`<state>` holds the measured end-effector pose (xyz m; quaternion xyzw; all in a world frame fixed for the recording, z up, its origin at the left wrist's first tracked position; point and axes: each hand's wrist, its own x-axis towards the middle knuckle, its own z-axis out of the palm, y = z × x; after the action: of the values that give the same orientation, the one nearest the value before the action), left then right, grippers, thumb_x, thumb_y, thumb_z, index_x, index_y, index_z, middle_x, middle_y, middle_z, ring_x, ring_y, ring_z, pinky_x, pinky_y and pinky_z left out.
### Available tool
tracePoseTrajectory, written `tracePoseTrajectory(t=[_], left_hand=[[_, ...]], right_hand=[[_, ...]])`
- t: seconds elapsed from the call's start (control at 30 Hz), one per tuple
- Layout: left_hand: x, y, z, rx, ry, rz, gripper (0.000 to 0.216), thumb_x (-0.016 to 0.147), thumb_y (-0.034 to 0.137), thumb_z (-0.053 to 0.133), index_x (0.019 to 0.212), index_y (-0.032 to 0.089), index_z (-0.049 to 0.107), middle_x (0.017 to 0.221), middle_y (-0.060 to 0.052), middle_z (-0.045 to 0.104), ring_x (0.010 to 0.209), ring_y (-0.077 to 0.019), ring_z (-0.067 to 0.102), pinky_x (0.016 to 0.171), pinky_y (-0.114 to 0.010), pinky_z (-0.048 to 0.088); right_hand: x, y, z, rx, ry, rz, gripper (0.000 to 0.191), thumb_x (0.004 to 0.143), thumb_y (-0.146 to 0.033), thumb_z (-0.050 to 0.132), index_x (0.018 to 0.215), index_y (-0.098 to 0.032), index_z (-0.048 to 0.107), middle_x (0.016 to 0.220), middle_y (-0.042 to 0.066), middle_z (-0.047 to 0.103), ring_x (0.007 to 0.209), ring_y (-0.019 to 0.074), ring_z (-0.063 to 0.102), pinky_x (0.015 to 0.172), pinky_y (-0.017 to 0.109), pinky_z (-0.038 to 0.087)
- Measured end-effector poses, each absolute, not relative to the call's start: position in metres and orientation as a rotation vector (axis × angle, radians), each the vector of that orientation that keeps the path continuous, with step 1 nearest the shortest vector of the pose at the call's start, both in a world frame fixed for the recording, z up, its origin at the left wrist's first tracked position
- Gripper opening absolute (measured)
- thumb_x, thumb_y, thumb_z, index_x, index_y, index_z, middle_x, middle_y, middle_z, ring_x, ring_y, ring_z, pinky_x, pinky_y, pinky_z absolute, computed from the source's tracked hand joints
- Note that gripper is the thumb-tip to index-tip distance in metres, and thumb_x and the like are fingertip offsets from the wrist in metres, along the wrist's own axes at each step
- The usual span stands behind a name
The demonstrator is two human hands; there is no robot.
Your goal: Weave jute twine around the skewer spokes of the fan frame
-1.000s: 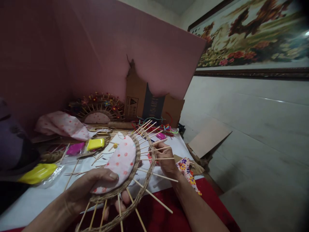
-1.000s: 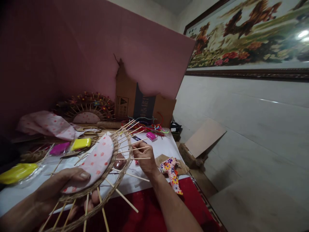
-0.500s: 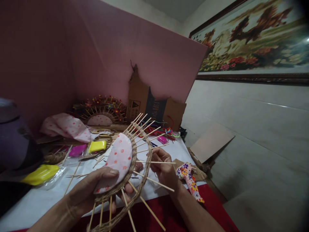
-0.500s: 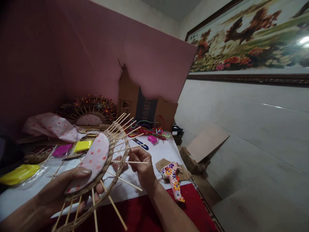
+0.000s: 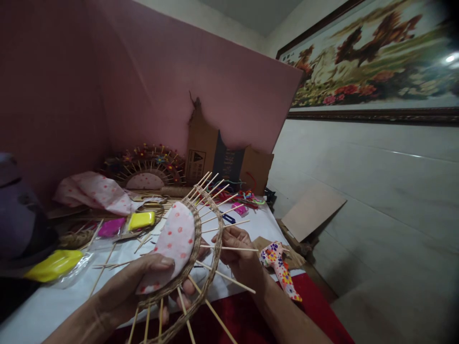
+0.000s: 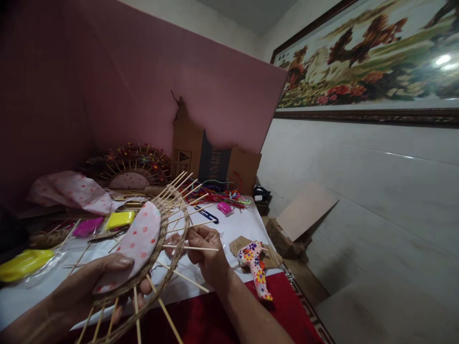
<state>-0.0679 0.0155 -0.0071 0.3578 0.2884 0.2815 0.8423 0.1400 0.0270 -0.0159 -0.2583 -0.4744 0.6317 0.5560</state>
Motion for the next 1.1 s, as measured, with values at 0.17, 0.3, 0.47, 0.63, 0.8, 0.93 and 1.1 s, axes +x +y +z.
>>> tracePoseTrajectory(t=[0.17, 0.3, 0.47, 0.63, 0.8, 0.93, 1.1], left_hand=[[-0.066, 0.014, -0.005, 0.734, 0.641, 0.609, 0.025, 0.074, 0.024, 0.053, 0.077, 0.006, 0.070, 0.072, -0.016, 0.070, 0.058, -0.0219, 0.066, 0.044, -0.024, 0.051], [-0.064, 0.012, -0.001, 0.717, 0.683, 0.645, 0.023, 0.074, 0.022, 0.053, 0.078, 0.008, 0.071, 0.074, -0.014, 0.071, 0.060, -0.0221, 0.066, 0.045, -0.024, 0.051], [-0.062, 0.012, -0.004, 0.719, 0.657, 0.685, 0.027, 0.076, 0.024, 0.053, 0.092, 0.008, 0.068, 0.079, -0.014, 0.071, 0.062, -0.0209, 0.065, 0.046, -0.023, 0.050], [-0.060, 0.013, -0.006, 0.723, 0.633, 0.686, 0.028, 0.077, 0.024, 0.052, 0.091, 0.005, 0.067, 0.082, -0.016, 0.070, 0.061, -0.0197, 0.065, 0.047, -0.023, 0.050], [-0.060, 0.015, -0.004, 0.668, 0.647, 0.690, 0.025, 0.076, 0.022, 0.053, 0.088, 0.005, 0.067, 0.079, -0.015, 0.070, 0.063, -0.0202, 0.065, 0.048, -0.023, 0.051], [-0.060, 0.017, -0.006, 0.697, 0.669, 0.664, 0.026, 0.076, 0.023, 0.053, 0.090, 0.005, 0.067, 0.083, -0.016, 0.070, 0.068, -0.0220, 0.066, 0.049, -0.023, 0.051], [-0.061, 0.017, -0.010, 0.698, 0.664, 0.625, 0.028, 0.078, 0.023, 0.051, 0.093, 0.004, 0.065, 0.084, -0.016, 0.070, 0.066, -0.0201, 0.065, 0.049, -0.022, 0.051]], right_hand=[[0.137, 0.030, -0.018, -0.589, -1.088, 1.417, 0.021, 0.076, -0.034, 0.055, 0.074, -0.014, 0.056, 0.036, -0.011, 0.024, 0.033, 0.0034, 0.014, 0.036, 0.020, 0.010], [0.132, 0.032, -0.020, -0.611, -1.050, 1.383, 0.016, 0.080, -0.033, 0.051, 0.078, -0.017, 0.051, 0.038, -0.012, 0.022, 0.033, 0.0031, 0.011, 0.035, 0.018, 0.009], [0.132, 0.028, -0.019, -0.610, -1.039, 1.448, 0.011, 0.077, -0.026, 0.052, 0.084, -0.017, 0.051, 0.044, -0.011, 0.026, 0.037, 0.0033, 0.010, 0.036, 0.017, 0.009], [0.136, 0.022, -0.015, -0.625, -1.053, 1.571, 0.026, 0.068, -0.026, 0.054, 0.092, -0.016, 0.056, 0.050, -0.007, 0.034, 0.040, 0.0046, 0.021, 0.040, 0.017, 0.021], [0.143, 0.028, -0.014, -0.722, -1.148, 1.584, 0.039, 0.070, -0.053, 0.056, 0.076, -0.014, 0.058, 0.046, -0.008, 0.031, 0.039, 0.0042, 0.019, 0.038, 0.018, 0.017], [0.144, 0.034, -0.016, -0.763, -1.185, 1.593, 0.044, 0.069, -0.056, 0.058, 0.060, -0.014, 0.051, 0.040, -0.010, 0.026, 0.035, 0.0025, 0.014, 0.035, 0.019, 0.010], [0.141, 0.031, -0.013, -0.846, -1.207, 1.592, 0.037, 0.070, -0.043, 0.063, 0.051, -0.015, 0.048, 0.038, -0.008, 0.035, 0.032, 0.0022, 0.020, 0.032, 0.019, 0.009]])
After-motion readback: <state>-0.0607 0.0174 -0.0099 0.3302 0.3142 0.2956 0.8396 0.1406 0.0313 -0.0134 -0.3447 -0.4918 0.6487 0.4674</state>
